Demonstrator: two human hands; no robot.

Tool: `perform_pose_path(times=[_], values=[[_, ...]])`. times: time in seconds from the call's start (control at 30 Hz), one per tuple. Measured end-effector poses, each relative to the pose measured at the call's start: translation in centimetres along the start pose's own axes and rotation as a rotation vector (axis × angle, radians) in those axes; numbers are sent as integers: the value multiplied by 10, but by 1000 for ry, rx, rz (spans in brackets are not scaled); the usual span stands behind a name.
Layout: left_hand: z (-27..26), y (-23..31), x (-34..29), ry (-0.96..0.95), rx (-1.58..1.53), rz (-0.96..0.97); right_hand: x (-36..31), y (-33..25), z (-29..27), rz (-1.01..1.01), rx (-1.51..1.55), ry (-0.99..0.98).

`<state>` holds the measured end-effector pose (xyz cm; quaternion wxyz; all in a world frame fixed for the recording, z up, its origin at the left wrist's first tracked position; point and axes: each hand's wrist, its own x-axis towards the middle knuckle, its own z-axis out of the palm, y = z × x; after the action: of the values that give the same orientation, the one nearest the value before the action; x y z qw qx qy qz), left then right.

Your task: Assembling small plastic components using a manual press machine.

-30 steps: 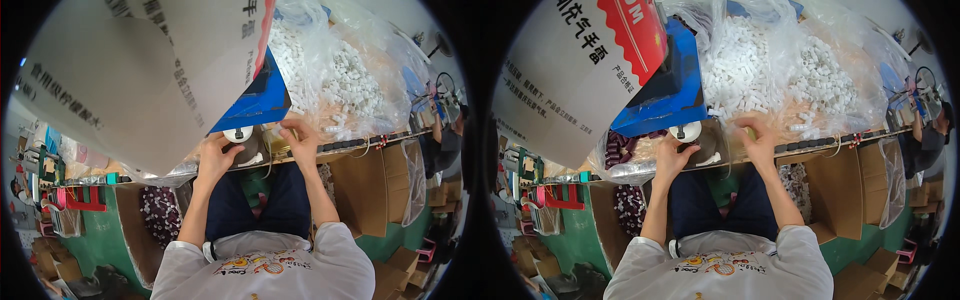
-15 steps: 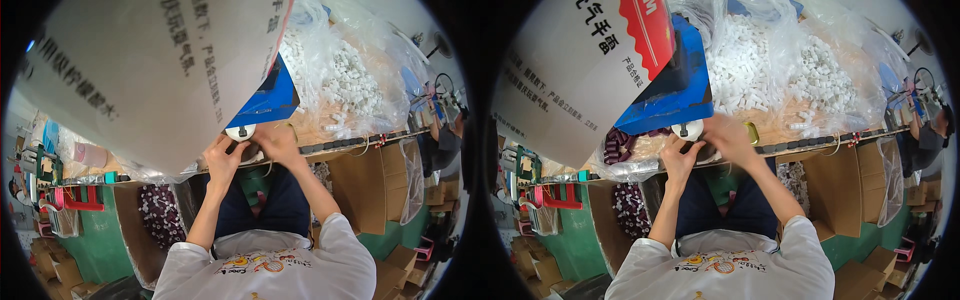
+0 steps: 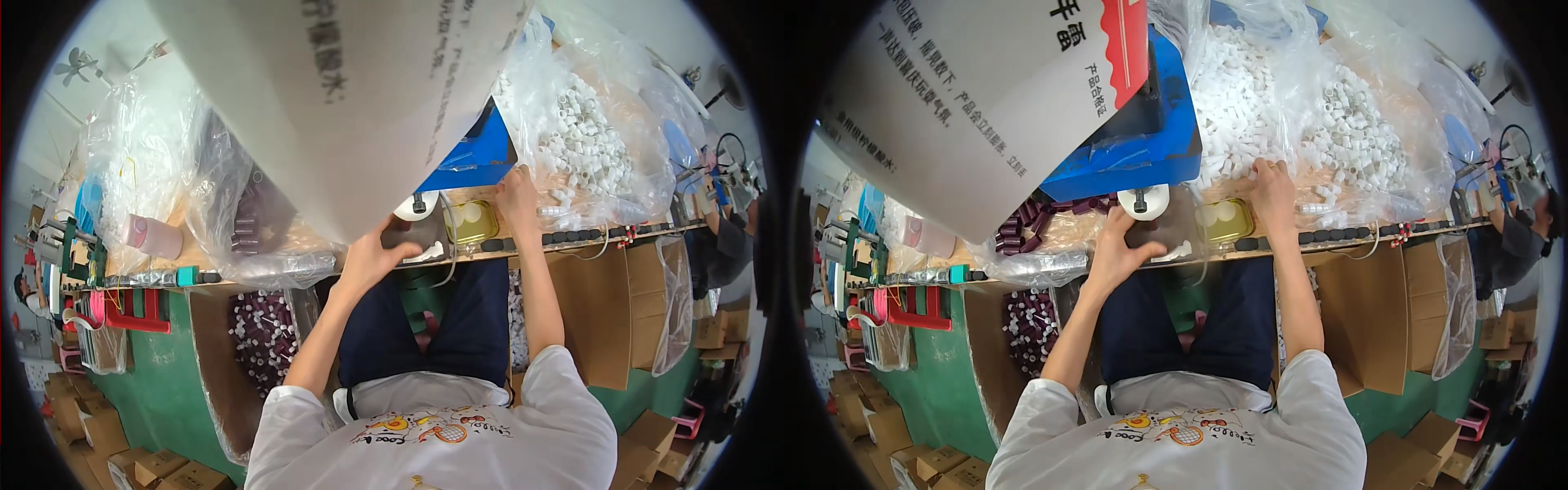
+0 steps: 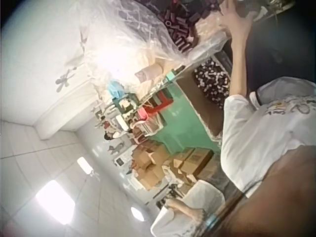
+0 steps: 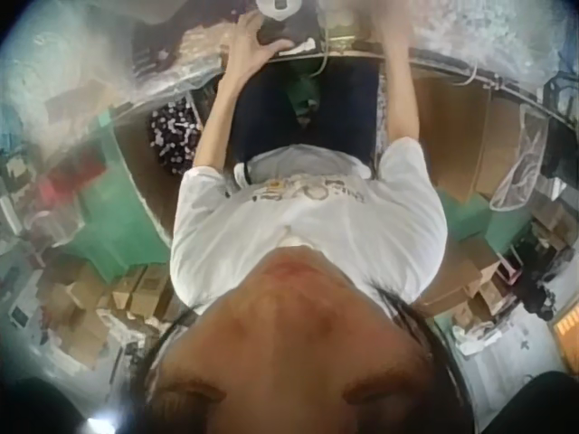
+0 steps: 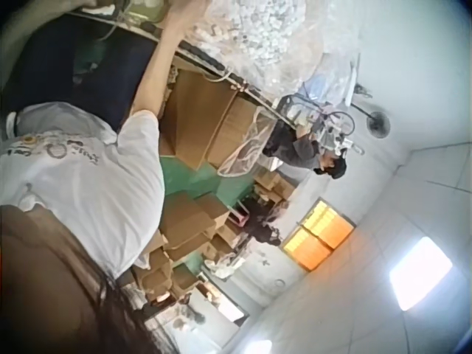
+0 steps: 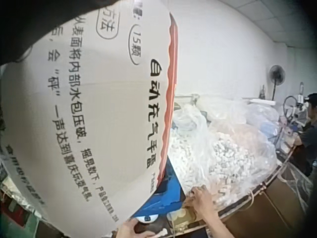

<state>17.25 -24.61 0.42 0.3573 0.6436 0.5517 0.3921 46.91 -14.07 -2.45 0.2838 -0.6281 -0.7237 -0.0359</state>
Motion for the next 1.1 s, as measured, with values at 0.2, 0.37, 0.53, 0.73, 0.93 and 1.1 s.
perform_pose_path(times=[0.2,0.37,0.53,0.73,0.93,1.1], values=[[-6,-10,-17,228,-310,53,-10,9,-15,29,446,233],[6,-6,-5,210,19,125,-20,-40,-36,269,1141,-28],[-7,42,-7,279,215,482,-34,-95,-9,160,1138,-261],[-114,36,-113,82,852,-362,-32,-143,-27,-125,744,-340],[-84,-5,-22,394,485,4,-44,-151,-4,-370,621,-47],[-44,-59,23,282,409,91,-36,-106,-18,79,1021,-363]])
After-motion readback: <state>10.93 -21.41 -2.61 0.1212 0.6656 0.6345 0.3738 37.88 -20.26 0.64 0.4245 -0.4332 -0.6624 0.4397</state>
